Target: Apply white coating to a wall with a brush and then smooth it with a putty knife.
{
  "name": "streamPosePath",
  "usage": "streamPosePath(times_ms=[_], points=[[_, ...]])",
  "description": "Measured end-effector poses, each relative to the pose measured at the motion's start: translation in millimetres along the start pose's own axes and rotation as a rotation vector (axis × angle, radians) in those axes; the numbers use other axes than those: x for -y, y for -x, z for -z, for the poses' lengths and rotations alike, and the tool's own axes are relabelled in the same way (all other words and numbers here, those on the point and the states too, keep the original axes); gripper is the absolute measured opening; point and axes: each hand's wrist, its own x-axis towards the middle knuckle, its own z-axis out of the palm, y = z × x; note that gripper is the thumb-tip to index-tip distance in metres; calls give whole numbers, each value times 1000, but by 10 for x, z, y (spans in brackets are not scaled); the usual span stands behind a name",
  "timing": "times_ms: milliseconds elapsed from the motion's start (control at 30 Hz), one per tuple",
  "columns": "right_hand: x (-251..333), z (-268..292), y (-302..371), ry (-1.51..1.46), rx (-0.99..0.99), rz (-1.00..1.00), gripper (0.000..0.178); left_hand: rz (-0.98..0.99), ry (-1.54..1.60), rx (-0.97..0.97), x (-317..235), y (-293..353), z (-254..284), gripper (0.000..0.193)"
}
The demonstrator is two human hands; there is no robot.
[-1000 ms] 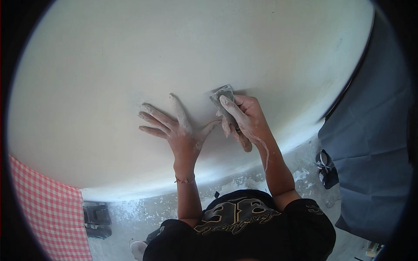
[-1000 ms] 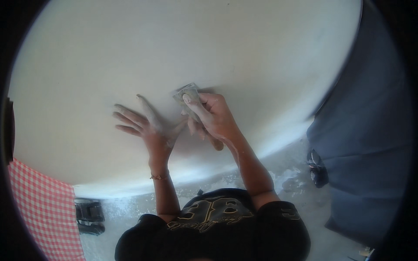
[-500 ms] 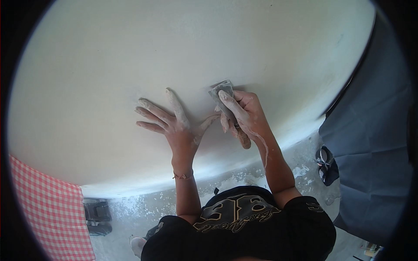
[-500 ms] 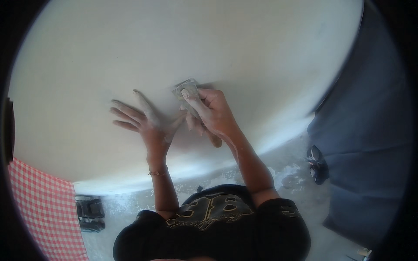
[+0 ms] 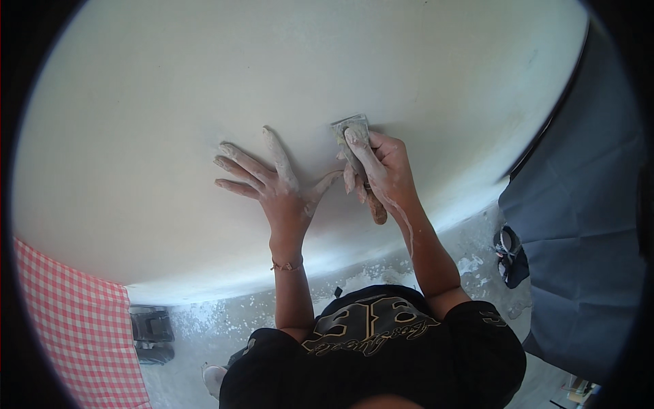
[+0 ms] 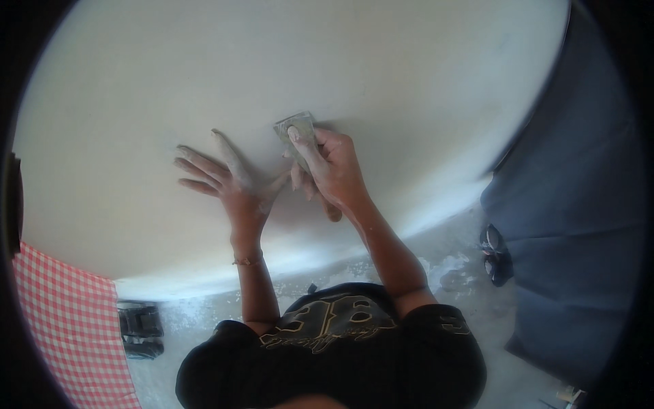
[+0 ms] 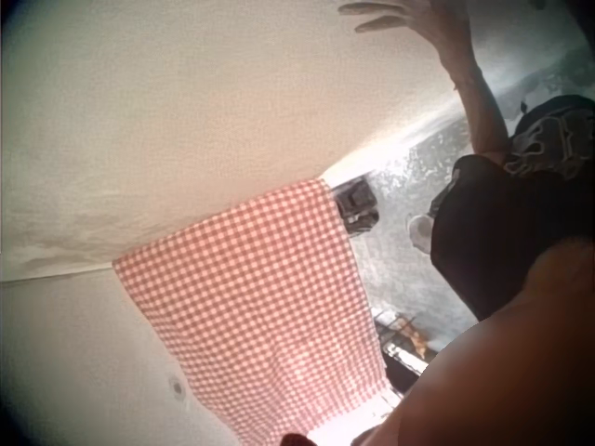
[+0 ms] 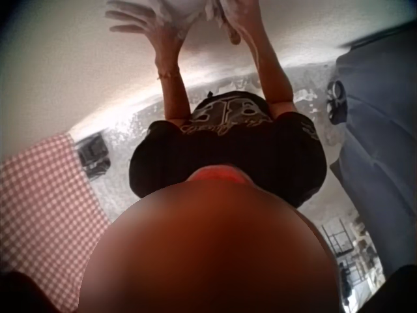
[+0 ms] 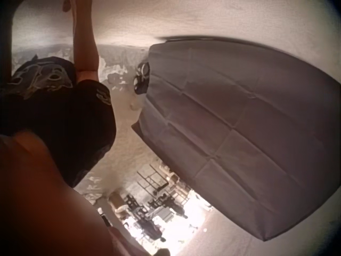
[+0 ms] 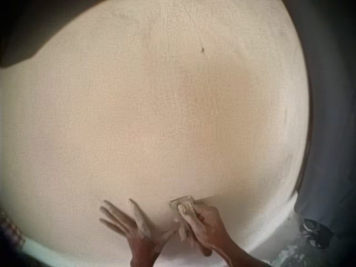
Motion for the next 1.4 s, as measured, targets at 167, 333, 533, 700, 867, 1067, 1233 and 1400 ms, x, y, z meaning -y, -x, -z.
streamPosePath(times_ms=[167,333,533,700,867,1067,1233,1400], points=[[10,-6,-45,11,-18,-15,35,-8,48,-4,-76,-4,18,131],[-52,-117,-5,-31,-40,14,33,-25,154,-52,-135,62,20,123],[-56,-130,-16,-151,-66,-2,31,-296,156,127,-207,144,134,138],[-119,-122,-48,-207,-29,21,30,-358,223,76,-239,189,210,140],[-254,-50,-28,-97,9,50,28,-343,188,160,-259,173,269,143],[-133,-56,230,-42,82,-18,26,-319,127,197,-267,58,313,142],[-250,-69,411,-18,49,-14,29,-259,137,161,-235,-19,165,138],[-378,-24,462,31,-34,50,33,-168,39,117,-231,-69,123,110]])
